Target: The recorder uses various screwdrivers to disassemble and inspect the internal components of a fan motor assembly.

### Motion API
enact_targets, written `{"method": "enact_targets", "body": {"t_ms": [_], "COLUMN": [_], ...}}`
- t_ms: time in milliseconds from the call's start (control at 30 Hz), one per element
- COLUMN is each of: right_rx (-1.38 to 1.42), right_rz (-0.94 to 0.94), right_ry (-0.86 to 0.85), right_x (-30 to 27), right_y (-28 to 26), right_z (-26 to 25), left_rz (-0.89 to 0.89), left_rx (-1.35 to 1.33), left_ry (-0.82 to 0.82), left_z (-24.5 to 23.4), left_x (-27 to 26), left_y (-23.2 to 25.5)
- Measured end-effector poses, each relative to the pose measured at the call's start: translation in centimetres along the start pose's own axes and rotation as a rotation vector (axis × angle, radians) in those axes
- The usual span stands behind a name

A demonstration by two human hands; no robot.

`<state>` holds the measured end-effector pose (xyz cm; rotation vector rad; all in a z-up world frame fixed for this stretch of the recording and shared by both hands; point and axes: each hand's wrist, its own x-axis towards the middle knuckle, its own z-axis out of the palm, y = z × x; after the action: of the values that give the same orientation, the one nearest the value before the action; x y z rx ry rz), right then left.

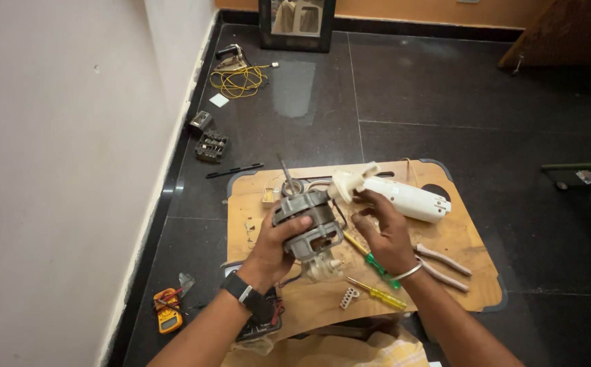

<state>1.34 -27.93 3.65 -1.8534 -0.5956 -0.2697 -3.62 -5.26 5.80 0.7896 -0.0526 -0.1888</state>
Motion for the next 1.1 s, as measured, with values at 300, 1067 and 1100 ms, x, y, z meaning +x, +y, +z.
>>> {"method": "enact_targets", "body": {"t_ms": [300, 1067, 1100], "right_rx": [0.298, 0.859, 0.846], "right_rz": [0.316, 0.563, 0.559], "right_ry": [-0.257, -0.361, -0.368], "right_x": [-0.8, -0.1, -0.2], "right_y": [2.6, 0.9, 1.2], "right_z": [-1.0, -1.3, -1.2], "left_rz": [0.039, 0.037, 0.037], "left_rx": [-0.032, -0.046, -0.059], "left_ry": [-0.025, 0.006, -0.007], "left_z": [-0.2, -0.9, -0.9], "left_x": [0.0, 0.7, 0.6], "left_y": [-0.2, -0.4, -0.4]}}
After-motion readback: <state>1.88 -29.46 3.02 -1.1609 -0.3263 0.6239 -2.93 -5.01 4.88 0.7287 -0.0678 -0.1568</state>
